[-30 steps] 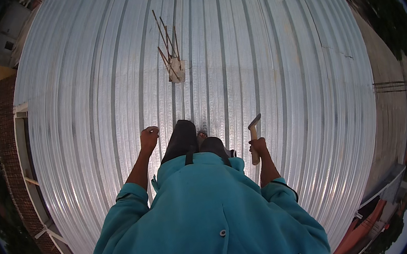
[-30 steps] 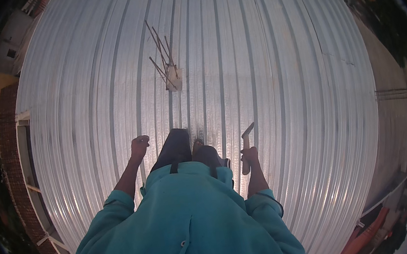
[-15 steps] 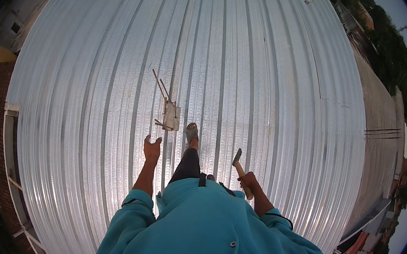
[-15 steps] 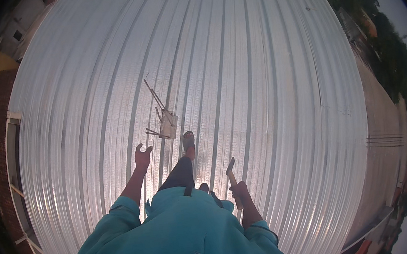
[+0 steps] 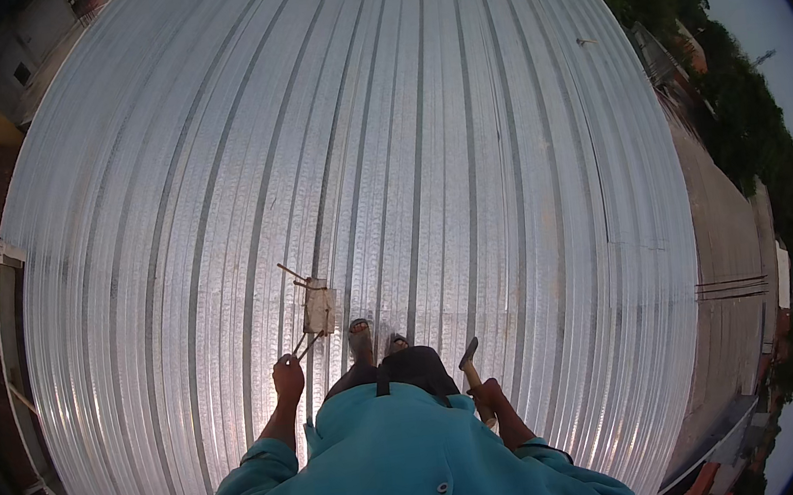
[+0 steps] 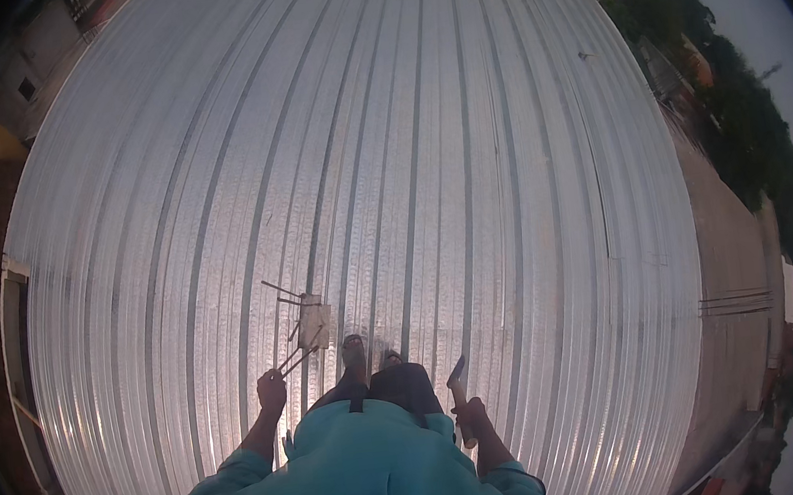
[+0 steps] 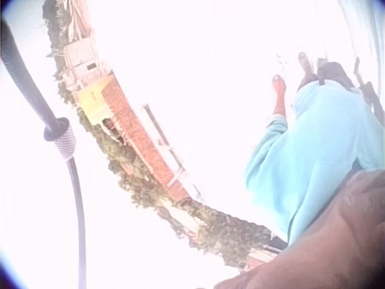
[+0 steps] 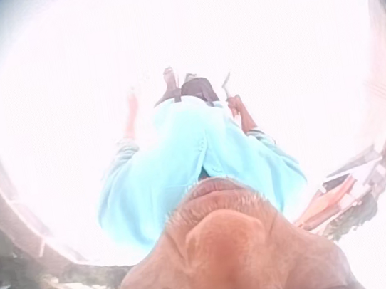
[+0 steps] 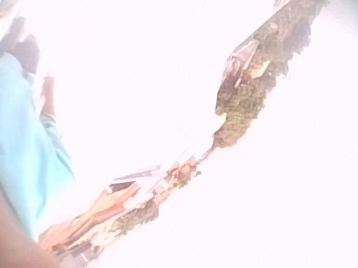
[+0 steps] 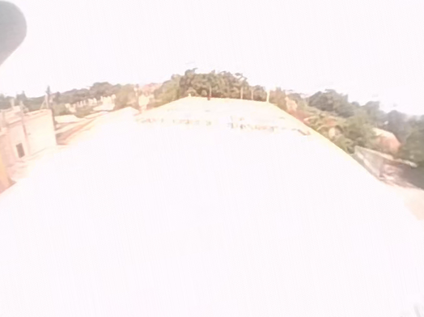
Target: The person walks across a corrugated metal roof and uses a hammer to drive nails into the sheets, securing them to the underlying structure. The person moves along the roof ridge and continues hammering at multiple locations.
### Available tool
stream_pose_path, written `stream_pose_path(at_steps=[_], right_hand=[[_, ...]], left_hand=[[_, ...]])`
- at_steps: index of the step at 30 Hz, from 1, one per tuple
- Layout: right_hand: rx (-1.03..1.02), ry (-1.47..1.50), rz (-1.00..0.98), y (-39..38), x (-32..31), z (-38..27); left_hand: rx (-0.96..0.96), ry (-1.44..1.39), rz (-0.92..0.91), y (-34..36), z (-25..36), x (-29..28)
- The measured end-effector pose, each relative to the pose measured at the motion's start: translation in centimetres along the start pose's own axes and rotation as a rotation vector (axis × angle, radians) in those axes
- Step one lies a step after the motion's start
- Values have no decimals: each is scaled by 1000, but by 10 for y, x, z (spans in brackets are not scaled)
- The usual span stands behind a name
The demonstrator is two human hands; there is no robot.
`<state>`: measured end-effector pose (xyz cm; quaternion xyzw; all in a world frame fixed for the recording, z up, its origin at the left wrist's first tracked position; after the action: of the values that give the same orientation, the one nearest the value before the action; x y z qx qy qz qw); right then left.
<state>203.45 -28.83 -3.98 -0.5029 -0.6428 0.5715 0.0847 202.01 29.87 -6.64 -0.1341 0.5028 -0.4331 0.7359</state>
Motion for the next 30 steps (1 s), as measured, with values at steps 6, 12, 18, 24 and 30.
stream_pose_path(at_steps=[6, 12, 18, 24, 30], right_hand=[[47, -59, -16, 22, -27, -48], [-85, -256, 74, 74, -50, -77], [-151, -325, -23, 106, -92, -140], [-265, -304, -63, 139, -155, -186], [-434, -447, -79, 203, -198, -231]], left_hand=[[152, 145, 123, 10, -10, 18], [-115, -575, 191, -14, -13, 4], [-237, -214, 341, -63, -89, 22], [54, -49, -62, -49, -55, 114], [-289, -779, -346, -10, 135, 139]])
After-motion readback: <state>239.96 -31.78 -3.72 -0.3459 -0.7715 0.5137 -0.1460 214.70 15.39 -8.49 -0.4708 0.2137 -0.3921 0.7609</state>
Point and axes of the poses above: each hand's wrist, its own y-axis towards the middle knuckle, its own x-axis out of the palm, z = x × y, the point moved 10 cm from there along y, towards the middle knuckle, and after that the axes turned 7 degrees about -x, right-handed, at the moved point
